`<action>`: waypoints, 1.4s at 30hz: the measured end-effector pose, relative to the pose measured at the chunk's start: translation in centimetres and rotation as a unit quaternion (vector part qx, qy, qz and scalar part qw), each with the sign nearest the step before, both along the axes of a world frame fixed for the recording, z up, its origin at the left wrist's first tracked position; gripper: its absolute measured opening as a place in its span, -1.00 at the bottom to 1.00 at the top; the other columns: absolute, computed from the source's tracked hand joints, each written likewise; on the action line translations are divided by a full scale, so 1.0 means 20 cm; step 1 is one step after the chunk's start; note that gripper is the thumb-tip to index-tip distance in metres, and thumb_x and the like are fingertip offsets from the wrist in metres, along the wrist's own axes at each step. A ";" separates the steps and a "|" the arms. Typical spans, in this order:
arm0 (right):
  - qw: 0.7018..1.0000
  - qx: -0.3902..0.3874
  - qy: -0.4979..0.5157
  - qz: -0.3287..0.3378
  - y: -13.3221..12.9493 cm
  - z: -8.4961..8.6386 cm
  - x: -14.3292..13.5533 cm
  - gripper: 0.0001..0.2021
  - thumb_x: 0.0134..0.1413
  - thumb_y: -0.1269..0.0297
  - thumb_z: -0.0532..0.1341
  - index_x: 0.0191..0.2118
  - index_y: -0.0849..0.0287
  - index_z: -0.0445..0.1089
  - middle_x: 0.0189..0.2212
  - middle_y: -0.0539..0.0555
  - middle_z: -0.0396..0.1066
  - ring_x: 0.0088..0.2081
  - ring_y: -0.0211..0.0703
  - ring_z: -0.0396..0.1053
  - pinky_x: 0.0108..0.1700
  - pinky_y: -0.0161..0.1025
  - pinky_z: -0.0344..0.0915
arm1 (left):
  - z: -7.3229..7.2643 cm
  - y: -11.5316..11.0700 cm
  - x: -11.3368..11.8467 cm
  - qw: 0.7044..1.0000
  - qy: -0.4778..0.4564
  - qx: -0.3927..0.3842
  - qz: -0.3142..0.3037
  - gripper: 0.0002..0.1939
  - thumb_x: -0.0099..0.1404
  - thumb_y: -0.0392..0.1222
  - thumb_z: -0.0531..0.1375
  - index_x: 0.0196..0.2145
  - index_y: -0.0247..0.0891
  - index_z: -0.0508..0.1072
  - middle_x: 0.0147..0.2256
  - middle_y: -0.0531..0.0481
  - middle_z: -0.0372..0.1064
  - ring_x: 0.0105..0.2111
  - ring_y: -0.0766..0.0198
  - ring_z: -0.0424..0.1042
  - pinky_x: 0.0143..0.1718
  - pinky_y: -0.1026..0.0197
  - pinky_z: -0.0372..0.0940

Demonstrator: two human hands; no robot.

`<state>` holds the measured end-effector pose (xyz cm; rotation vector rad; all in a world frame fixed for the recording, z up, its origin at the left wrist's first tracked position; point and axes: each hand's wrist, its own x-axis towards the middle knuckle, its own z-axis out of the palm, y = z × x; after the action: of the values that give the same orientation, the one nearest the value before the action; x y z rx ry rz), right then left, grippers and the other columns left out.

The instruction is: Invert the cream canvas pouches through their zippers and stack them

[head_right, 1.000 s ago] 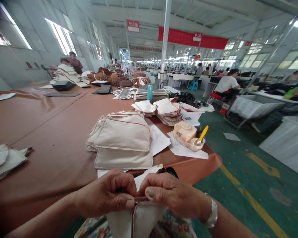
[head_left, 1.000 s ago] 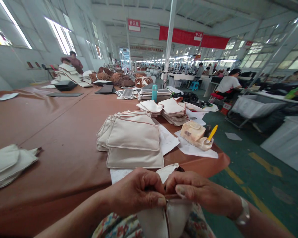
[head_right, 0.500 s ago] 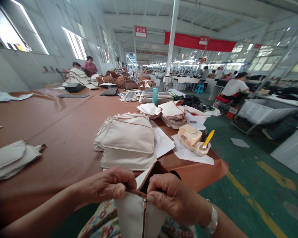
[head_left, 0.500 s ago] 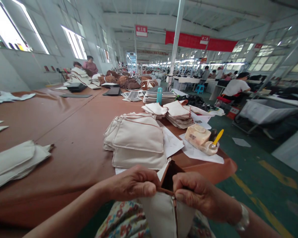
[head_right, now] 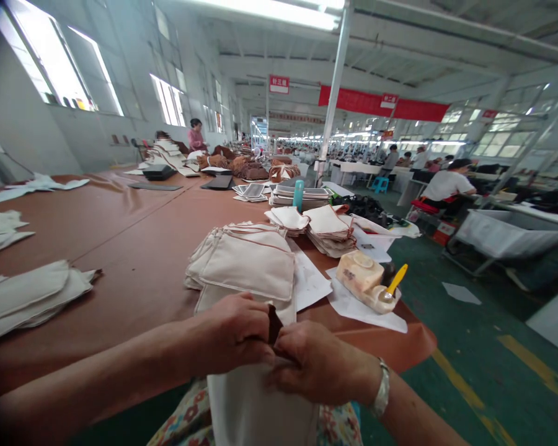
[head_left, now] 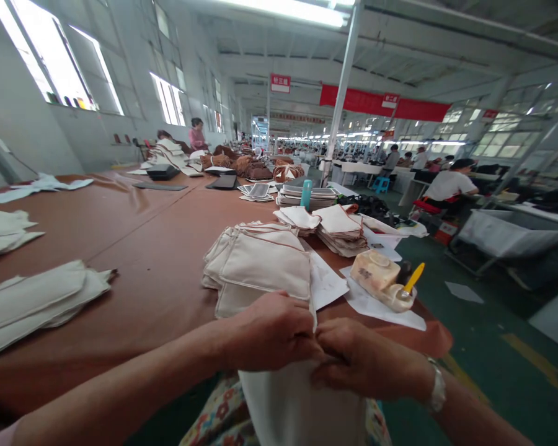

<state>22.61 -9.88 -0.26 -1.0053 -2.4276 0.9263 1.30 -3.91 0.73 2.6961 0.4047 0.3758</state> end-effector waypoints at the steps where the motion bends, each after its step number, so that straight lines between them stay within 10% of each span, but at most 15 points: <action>1: 1.000 0.009 -0.007 0.006 0.00 -0.02 0.00 -0.81 0.20 0.19 0.25 -0.38 0.19 0.40 -0.41 0.00 0.39 -0.36 -0.19 0.31 -0.29 -0.30 0.22 | 0.00 0.03 -0.04 0.999 0.011 -0.038 0.000 -0.71 0.29 0.03 0.25 -0.43 -0.25 0.44 -0.45 0.04 0.39 -0.42 0.30 0.33 -0.28 0.27 0.15; 8: 0.997 0.001 -0.065 -0.042 0.03 -0.13 0.23 -0.81 0.25 0.36 0.18 -0.43 0.18 0.38 -0.39 0.03 0.42 -0.35 -0.18 0.36 -0.27 -0.28 0.23 | -0.05 0.17 -0.38 0.956 0.161 -0.220 0.107 -0.74 0.09 -0.07 0.38 -0.50 -0.28 0.43 -0.58 0.20 0.18 -0.54 0.39 0.14 -0.52 0.38 0.04; 16: 0.995 -0.043 0.084 -0.035 -0.03 -0.08 -0.03 -0.68 0.15 0.07 0.28 -0.10 0.18 0.39 -0.24 0.04 0.39 -0.25 -0.11 0.30 -0.21 -0.28 0.21 | 0.09 -0.05 -0.02 0.978 0.113 -0.178 0.014 -0.83 0.10 -0.11 0.37 -0.46 -0.25 0.52 -0.60 0.20 0.16 -0.56 0.41 0.10 -0.57 0.34 -0.08; 24: 0.979 -0.079 0.172 -0.075 -0.08 -0.21 0.03 -0.67 0.26 0.10 0.19 -0.46 0.20 0.27 -0.48 -0.05 0.19 -0.41 -0.25 0.13 -0.37 -0.30 0.05 | -0.01 0.19 -0.19 0.881 0.140 -0.451 0.019 -0.61 0.09 0.10 0.37 -0.30 -0.30 0.54 -0.47 0.09 0.35 -0.47 0.33 0.24 -0.44 0.34 0.15; 33: 0.964 -0.172 0.192 -0.071 -0.03 -0.10 0.14 -0.70 0.27 0.07 0.18 -0.07 0.20 0.40 -0.29 0.03 0.33 -0.31 -0.21 0.23 -0.31 -0.31 0.16 | -0.05 0.07 0.01 0.857 -0.028 -0.515 -0.017 -0.75 0.19 -0.14 0.31 -0.22 -0.34 0.48 -0.35 0.05 0.37 -0.37 0.34 0.27 -0.32 0.35 0.18; 42: 0.965 -0.070 0.185 -0.172 -0.13 -0.19 0.02 -0.77 0.37 0.18 0.05 -0.28 0.17 0.30 -0.36 0.02 0.31 -0.31 -0.18 0.25 -0.27 -0.26 0.21 | 0.00 0.04 0.03 0.871 0.033 -0.489 0.031 -0.84 0.11 -0.25 0.23 -0.30 -0.31 0.50 -0.45 0.13 0.29 -0.44 0.37 0.19 -0.43 0.36 0.09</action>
<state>22.96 -12.46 -4.00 -1.1399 -1.8321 1.0596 1.87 -3.04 0.66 1.7016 0.5205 0.0480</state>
